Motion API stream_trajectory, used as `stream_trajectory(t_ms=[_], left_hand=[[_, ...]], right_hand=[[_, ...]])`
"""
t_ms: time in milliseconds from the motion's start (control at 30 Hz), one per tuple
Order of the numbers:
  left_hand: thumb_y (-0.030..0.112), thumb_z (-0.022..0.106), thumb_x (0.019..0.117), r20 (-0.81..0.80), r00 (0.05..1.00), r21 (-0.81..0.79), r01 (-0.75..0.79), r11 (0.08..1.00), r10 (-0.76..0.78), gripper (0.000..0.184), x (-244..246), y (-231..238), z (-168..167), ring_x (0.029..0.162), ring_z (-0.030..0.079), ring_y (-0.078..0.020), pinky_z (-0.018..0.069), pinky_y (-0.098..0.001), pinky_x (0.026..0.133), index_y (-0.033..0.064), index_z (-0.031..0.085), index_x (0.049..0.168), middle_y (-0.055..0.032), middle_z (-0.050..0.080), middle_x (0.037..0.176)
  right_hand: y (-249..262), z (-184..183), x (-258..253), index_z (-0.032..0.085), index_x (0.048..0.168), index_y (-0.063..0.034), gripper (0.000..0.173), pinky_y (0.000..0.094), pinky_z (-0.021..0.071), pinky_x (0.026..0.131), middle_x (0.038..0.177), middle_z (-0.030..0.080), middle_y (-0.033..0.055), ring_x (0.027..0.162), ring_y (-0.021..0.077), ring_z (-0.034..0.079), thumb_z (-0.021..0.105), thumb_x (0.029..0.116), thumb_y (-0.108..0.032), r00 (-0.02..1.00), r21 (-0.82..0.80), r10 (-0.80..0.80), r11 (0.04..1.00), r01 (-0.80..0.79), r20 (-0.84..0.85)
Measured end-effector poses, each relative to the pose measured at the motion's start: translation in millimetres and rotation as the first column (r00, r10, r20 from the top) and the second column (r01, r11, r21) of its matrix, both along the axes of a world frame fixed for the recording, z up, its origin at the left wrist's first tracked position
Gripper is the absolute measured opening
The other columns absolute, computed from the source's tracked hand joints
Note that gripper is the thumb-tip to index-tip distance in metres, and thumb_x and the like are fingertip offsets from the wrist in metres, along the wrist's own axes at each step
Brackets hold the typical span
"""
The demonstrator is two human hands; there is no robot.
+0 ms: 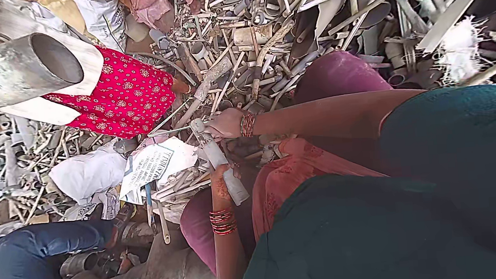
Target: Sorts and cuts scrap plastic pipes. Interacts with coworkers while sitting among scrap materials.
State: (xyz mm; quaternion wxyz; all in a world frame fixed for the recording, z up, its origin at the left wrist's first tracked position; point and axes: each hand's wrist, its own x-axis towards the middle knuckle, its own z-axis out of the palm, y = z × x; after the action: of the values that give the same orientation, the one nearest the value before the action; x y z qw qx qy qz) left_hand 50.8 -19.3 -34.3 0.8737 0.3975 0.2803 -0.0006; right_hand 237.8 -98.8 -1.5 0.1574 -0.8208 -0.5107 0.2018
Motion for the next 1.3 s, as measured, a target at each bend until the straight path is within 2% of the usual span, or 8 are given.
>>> stream_trajectory(t_ms=[133,233,367,500,767,967,1167,1300], left_hand=[[0.001,0.027,0.0941,-0.020,0.999,-0.009,-0.040,0.999,0.040,0.016,-2.6,2.7,6.2,0.048,0.059,-0.0115,0.0530,-0.0236,0.045,0.0031,0.043,0.098,-0.0042,0.056,0.064],[-0.001,0.029,0.0922,-0.003,1.000,-0.036,-0.030,0.999,0.030,0.015,-2.0,-4.3,8.4,0.048,0.059,-0.0097,0.0526,-0.0216,0.046,0.0031,0.043,0.098,-0.0023,0.055,0.062],[0.005,0.040,0.0879,0.059,0.998,0.000,-0.039,0.999,0.039,0.013,-3.4,6.4,-8.5,0.048,0.060,-0.0118,0.0543,-0.0258,0.047,0.0038,0.047,0.099,-0.0034,0.059,0.063],[0.001,0.024,0.0980,-0.064,0.994,0.001,-0.094,0.996,0.094,0.017,3.3,3.1,8.2,0.046,0.056,-0.0104,0.0520,-0.0225,0.045,0.0051,0.040,0.098,-0.0027,0.053,0.063],[0.000,0.030,0.0920,0.036,0.999,0.011,-0.039,0.999,0.038,0.015,0.5,7.8,0.9,0.049,0.058,-0.0105,0.0537,-0.0239,0.048,0.0040,0.041,0.101,-0.0025,0.056,0.065],[-0.002,0.027,0.0979,-0.063,0.998,-0.003,-0.029,1.000,0.029,0.019,4.9,-6.7,13.2,0.047,0.057,-0.0094,0.0511,-0.0214,0.045,0.0033,0.045,0.095,-0.0028,0.056,0.064],[0.000,0.035,0.0901,0.011,1.000,0.091,-0.009,0.996,0.008,0.016,-1.9,8.1,0.4,0.049,0.059,-0.0101,0.0537,-0.0237,0.046,0.0029,0.039,0.105,-0.0029,0.055,0.065],[-0.003,0.033,0.0940,-0.042,0.998,0.137,-0.042,0.990,0.048,0.019,0.8,6.8,5.3,0.050,0.059,-0.0105,0.0536,-0.0239,0.046,0.0032,0.037,0.111,-0.0039,0.056,0.068]], right_hand=[[2.1,-5.3,-8.4,0.063,0.115,0.0062,0.061,0.0614,0.0521,0.076,0.096,0.068,0.0261,0.093,0.0450,0.070,0.027,0.1137,-0.042,0.998,0.064,0.064,0.996,-0.064,0.008],[3.9,-9.7,11.7,0.063,0.126,0.0042,0.061,0.0619,0.0524,0.082,0.106,0.070,0.0272,0.100,0.0457,0.069,0.024,0.1140,-0.042,0.999,0.059,-0.037,0.998,0.035,0.021],[-1.0,-3.3,-13.4,0.063,0.119,0.0038,0.061,0.0610,0.0523,0.081,0.099,0.069,0.0250,0.096,0.0433,0.070,0.024,0.1138,-0.043,0.996,0.052,0.078,0.996,-0.076,-0.031],[5.7,-12.0,-10.1,0.064,0.119,0.0041,0.062,0.0620,0.0520,0.079,0.100,0.070,0.0254,0.096,0.0444,0.070,0.025,0.1137,-0.043,0.994,0.050,0.105,0.993,-0.105,-0.001],[4.8,-2.4,-7.7,0.064,0.114,0.0047,0.061,0.0608,0.0522,0.077,0.097,0.069,0.0245,0.095,0.0430,0.070,0.026,0.1138,-0.043,0.993,0.045,0.115,0.992,-0.114,-0.015],[9.4,-11.1,23.6,0.064,0.123,0.0039,0.061,0.0617,0.0520,0.086,0.108,0.070,0.0267,0.106,0.0445,0.069,0.024,0.1140,-0.042,0.995,0.023,-0.100,0.995,0.100,0.002],[6.9,-5.9,-20.0,0.065,0.117,0.0029,0.063,0.0598,0.0522,0.082,0.101,0.069,0.0238,0.100,0.0416,0.069,0.023,0.1137,-0.044,0.995,0.003,0.077,0.997,-0.077,-0.059],[11.1,-5.0,-9.2,0.064,0.115,0.0035,0.063,0.0607,0.0518,0.079,0.100,0.069,0.0245,0.098,0.0427,0.070,0.023,0.1135,-0.045,0.993,-0.012,0.122,0.993,-0.121,0.011]])
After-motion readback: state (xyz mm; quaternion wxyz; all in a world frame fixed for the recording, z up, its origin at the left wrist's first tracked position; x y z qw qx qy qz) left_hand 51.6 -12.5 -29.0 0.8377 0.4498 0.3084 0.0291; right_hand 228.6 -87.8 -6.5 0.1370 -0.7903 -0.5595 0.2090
